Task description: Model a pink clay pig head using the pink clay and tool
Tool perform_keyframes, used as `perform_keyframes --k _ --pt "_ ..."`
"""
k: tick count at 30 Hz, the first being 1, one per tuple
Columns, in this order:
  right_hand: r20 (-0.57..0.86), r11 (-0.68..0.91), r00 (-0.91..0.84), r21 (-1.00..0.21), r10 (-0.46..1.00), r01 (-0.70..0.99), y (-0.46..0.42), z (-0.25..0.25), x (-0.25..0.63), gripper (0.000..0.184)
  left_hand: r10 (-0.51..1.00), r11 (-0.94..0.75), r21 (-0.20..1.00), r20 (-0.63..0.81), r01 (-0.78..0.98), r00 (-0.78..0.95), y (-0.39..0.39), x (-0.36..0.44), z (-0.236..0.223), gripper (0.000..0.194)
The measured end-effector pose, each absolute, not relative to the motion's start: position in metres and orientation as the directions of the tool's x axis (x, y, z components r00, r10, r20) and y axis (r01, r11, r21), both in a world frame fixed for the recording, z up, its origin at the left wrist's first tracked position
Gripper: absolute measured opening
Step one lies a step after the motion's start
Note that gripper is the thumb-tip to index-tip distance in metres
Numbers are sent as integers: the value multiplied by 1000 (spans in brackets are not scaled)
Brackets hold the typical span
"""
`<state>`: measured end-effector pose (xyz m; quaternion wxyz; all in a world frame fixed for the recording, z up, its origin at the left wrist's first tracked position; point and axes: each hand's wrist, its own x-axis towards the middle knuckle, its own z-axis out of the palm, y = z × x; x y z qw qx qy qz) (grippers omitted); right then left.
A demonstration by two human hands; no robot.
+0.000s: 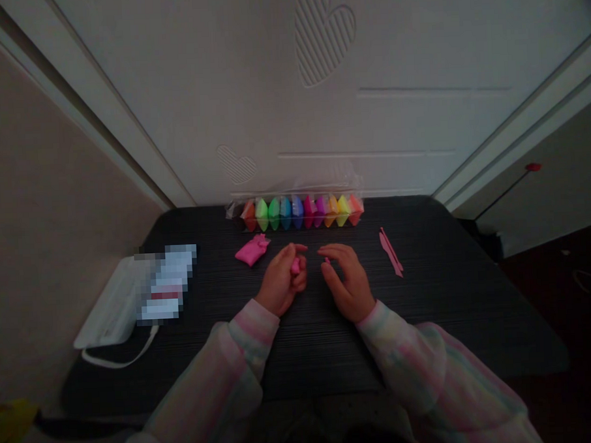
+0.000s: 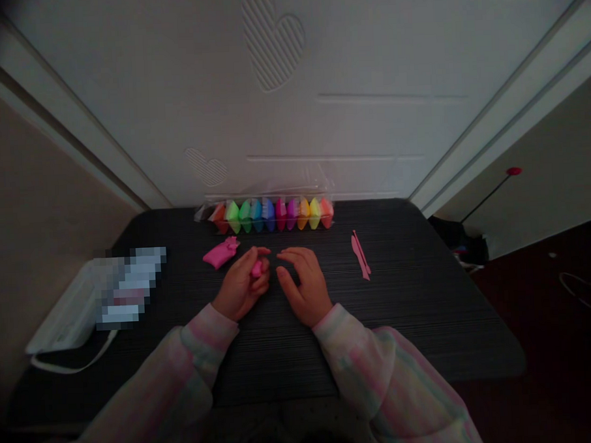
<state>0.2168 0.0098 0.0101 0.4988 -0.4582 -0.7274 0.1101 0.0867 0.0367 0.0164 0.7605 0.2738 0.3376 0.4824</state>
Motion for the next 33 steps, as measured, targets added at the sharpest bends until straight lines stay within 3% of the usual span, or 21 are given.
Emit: perform_keyframes --k 4,8,11,16,25,30,33 --pt "633 566 -85 -615 770 549 10 9 217 18 909 403 741 -258 -537 326 37 85 17 32" --pt "633 566 -84 -614 769 551 10 10 217 18 901 404 737 -219 -541 374 36 84 19 24" --pt "636 566 -80 -613 767 552 9 10 217 18 905 384 787 -217 -482 367 36 86 19 28" --pt "638 566 -79 -610 766 555 10 10 218 17 911 358 840 -219 -407 349 34 88 18 19" --pt "635 562 -72 -619 769 548 10 10 218 18 855 486 710 -264 -510 447 39 83 16 28" --pt "641 566 -71 -614 764 551 10 10 218 18 863 474 727 -274 -496 424 39 83 14 13" --pt "639 563 -70 -615 766 552 10 10 218 18 876 454 729 -261 -512 405 39 83 12 26"
